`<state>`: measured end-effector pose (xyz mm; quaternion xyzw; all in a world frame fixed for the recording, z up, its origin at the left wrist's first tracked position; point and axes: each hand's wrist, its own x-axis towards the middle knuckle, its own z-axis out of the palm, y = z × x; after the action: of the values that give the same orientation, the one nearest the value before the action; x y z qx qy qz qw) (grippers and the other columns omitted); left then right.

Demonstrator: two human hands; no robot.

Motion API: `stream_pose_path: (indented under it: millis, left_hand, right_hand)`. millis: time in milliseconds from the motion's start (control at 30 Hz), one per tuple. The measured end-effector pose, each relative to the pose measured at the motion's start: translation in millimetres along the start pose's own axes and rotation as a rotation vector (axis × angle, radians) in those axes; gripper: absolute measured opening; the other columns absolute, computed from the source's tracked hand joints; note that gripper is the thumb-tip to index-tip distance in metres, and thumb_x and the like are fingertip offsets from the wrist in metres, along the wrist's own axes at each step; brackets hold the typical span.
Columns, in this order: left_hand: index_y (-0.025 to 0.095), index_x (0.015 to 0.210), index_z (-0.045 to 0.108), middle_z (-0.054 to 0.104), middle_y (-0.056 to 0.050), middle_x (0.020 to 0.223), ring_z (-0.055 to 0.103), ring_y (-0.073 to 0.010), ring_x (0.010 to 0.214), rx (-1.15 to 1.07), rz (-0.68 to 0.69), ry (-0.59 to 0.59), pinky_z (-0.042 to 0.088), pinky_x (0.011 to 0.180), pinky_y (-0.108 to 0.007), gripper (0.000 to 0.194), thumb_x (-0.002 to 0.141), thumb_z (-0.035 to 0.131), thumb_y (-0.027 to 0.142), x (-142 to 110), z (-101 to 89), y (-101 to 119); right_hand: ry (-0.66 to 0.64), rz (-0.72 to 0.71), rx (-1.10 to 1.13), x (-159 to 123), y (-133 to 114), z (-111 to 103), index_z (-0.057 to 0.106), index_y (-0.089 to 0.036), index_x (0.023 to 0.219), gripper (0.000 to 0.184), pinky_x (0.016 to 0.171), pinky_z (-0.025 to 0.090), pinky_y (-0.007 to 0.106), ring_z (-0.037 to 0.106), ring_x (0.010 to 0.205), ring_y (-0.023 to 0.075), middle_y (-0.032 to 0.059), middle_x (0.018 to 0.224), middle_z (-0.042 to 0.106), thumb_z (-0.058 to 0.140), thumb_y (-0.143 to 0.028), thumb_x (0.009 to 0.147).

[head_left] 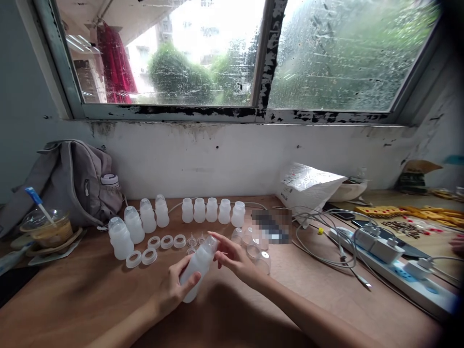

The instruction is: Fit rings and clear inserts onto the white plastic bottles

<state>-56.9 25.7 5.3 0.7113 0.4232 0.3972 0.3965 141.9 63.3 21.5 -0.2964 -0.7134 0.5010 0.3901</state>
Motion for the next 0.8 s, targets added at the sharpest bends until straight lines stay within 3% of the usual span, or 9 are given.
stream_pose_path:
  millis: [133, 267, 400, 500, 567, 700, 800]
  left_hand:
    - [0.016, 0.111, 0.042, 0.057, -0.007, 0.100, 0.053, -0.0210, 0.091, -0.061, 0.029, -0.060, 0.043, 0.077, -0.028, 0.052, 0.069, 0.059, 0.042, 1.4, 2.4, -7.5]
    - [0.018, 0.103, 0.039, 0.057, -0.006, 0.094, 0.054, -0.0190, 0.085, -0.092, 0.031, 0.007, 0.045, 0.071, -0.026, 0.056, 0.060, 0.068, 0.039, 2.7, 3.7, -26.7]
    - [0.021, 0.108, 0.035, 0.055, -0.007, 0.099, 0.053, -0.0208, 0.089, -0.009, 0.037, 0.017, 0.045, 0.076, -0.030, 0.065, 0.056, 0.070, 0.040, 2.2, 2.1, -32.1]
    - [0.022, 0.120, 0.026, 0.043, -0.011, 0.119, 0.045, -0.0248, 0.106, 0.105, 0.126, 0.101, 0.040, 0.087, -0.036, 0.074, 0.061, 0.065, 0.045, 3.0, -7.4, -14.6]
    - [0.021, 0.121, 0.029, 0.038, -0.011, 0.123, 0.040, -0.0242, 0.110, 0.197, 0.200, 0.165, 0.036, 0.090, -0.037, 0.058, 0.073, 0.052, 0.044, 5.1, -16.8, 5.3]
    - [0.021, 0.109, 0.046, 0.052, -0.006, 0.106, 0.048, -0.0195, 0.096, 0.403, 0.314, 0.093, 0.039, 0.085, -0.033, 0.038, 0.075, 0.050, 0.038, 13.3, -33.2, 44.5]
    - [0.020, 0.095, 0.055, 0.059, -0.003, 0.092, 0.052, -0.0175, 0.086, 0.524, 0.312, 0.001, 0.041, 0.078, -0.029, 0.028, 0.074, 0.052, 0.038, 23.3, -43.5, 61.1]
  right_hand:
    - [-0.042, -0.008, 0.031, -3.9, -8.2, 3.9, 0.025, -0.028, 0.129, 0.058, 0.070, 0.043, 0.028, 0.050, 0.079, 0.0122, 0.0039, 0.098, 0.050, 0.050, -0.041, 0.078]
    - [0.005, -0.014, -0.006, -4.8, -2.1, 3.4, 0.035, -0.025, 0.120, 0.044, 0.072, 0.043, 0.029, 0.051, 0.083, 0.0139, 0.0048, 0.094, 0.053, 0.047, -0.039, 0.080]
    - [0.109, 0.022, -0.076, -3.0, 18.9, 1.2, 0.043, -0.021, 0.110, 0.036, 0.062, 0.044, 0.026, 0.051, 0.072, 0.0125, 0.0028, 0.082, 0.053, 0.045, -0.041, 0.080]
    - [0.153, 0.033, -0.082, -1.8, 31.3, 0.2, 0.044, -0.020, 0.106, 0.035, 0.056, 0.044, 0.025, 0.051, 0.067, 0.0117, 0.0015, 0.076, 0.052, 0.043, -0.044, 0.080]
    - [0.180, 0.029, -0.079, -1.7, 34.3, 0.0, 0.045, -0.019, 0.105, 0.036, 0.054, 0.044, 0.024, 0.051, 0.064, 0.0114, 0.0015, 0.075, 0.052, 0.042, -0.045, 0.080]
    - [0.179, 0.032, -0.096, -2.9, 33.1, 0.4, 0.047, -0.019, 0.101, 0.035, 0.053, 0.043, 0.024, 0.050, 0.059, 0.0105, 0.0002, 0.071, 0.052, 0.042, -0.046, 0.079]
    - [0.178, 0.030, -0.099, -3.6, 32.8, 0.7, 0.047, -0.019, 0.099, 0.034, 0.054, 0.043, 0.024, 0.049, 0.058, 0.0103, -0.0004, 0.069, 0.051, 0.042, -0.046, 0.079]
